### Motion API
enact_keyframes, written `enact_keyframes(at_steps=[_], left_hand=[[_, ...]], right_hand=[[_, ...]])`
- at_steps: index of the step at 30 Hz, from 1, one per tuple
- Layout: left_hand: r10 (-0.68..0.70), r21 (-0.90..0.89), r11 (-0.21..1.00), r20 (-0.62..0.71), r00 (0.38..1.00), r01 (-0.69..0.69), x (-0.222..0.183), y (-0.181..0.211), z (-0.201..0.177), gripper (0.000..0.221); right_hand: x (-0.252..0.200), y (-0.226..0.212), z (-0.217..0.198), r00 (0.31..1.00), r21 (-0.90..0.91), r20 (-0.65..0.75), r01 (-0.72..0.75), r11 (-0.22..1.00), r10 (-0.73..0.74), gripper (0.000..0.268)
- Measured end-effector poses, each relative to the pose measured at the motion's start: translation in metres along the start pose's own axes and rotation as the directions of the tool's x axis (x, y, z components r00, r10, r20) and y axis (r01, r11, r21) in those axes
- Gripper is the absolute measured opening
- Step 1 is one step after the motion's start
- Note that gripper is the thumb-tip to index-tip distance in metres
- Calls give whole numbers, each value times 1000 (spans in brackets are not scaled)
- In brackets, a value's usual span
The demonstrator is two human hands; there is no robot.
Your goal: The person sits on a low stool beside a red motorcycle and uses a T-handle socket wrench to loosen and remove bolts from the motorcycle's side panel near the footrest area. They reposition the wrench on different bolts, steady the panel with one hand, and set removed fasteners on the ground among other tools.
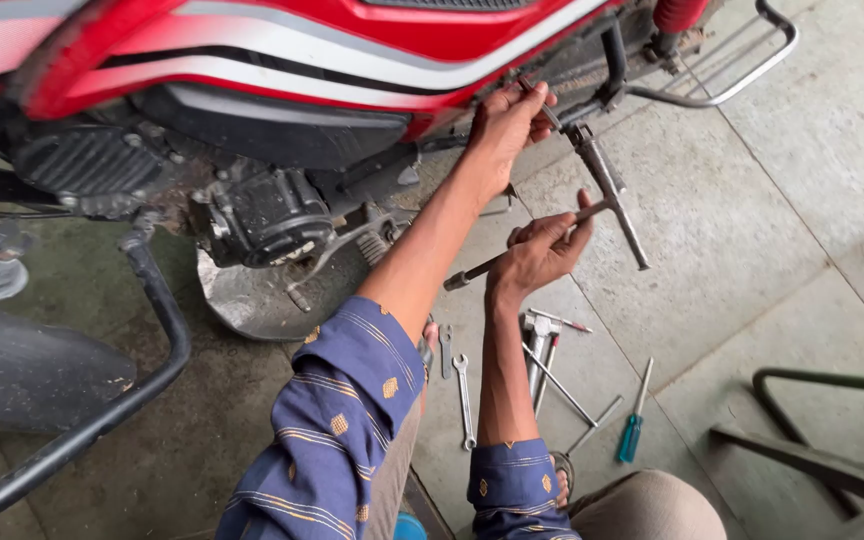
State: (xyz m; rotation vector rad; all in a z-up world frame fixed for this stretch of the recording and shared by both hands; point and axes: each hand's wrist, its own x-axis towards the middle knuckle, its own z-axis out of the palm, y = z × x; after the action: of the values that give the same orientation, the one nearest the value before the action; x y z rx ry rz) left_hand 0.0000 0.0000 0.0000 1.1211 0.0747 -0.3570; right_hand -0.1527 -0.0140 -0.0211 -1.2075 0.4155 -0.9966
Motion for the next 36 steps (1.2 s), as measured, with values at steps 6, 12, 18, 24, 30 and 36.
enact_keyframes(at_steps=[6, 12, 18, 24, 30, 36], left_hand=[[24, -18, 1000, 32, 999, -23, 4, -6, -3, 26], [47, -14, 999, 42, 998, -47, 6, -7, -2, 29], [105, -19, 994, 40, 994, -105, 13, -18, -2, 31], [131, -33, 991, 11, 991, -130, 19, -27, 0, 32], [145, -3, 989, 2, 989, -145, 23, -24, -1, 31], [122, 21, 992, 5, 992, -122, 20, -24, 2, 33]], right_hand=[[22, 41, -104, 925, -421, -118, 282, 862, -361, 32], [54, 111, -257, 952, -744, -191, 18, 668, -238, 19], [60, 194, -384, 996, -980, 54, 41, 194, 66, 29], [65, 217, -449, 849, -945, 294, 328, 0, 440, 39], [34, 175, -446, 805, -873, 438, 487, -24, 399, 29], [25, 127, -442, 733, -820, 537, 570, 52, 418, 25]])
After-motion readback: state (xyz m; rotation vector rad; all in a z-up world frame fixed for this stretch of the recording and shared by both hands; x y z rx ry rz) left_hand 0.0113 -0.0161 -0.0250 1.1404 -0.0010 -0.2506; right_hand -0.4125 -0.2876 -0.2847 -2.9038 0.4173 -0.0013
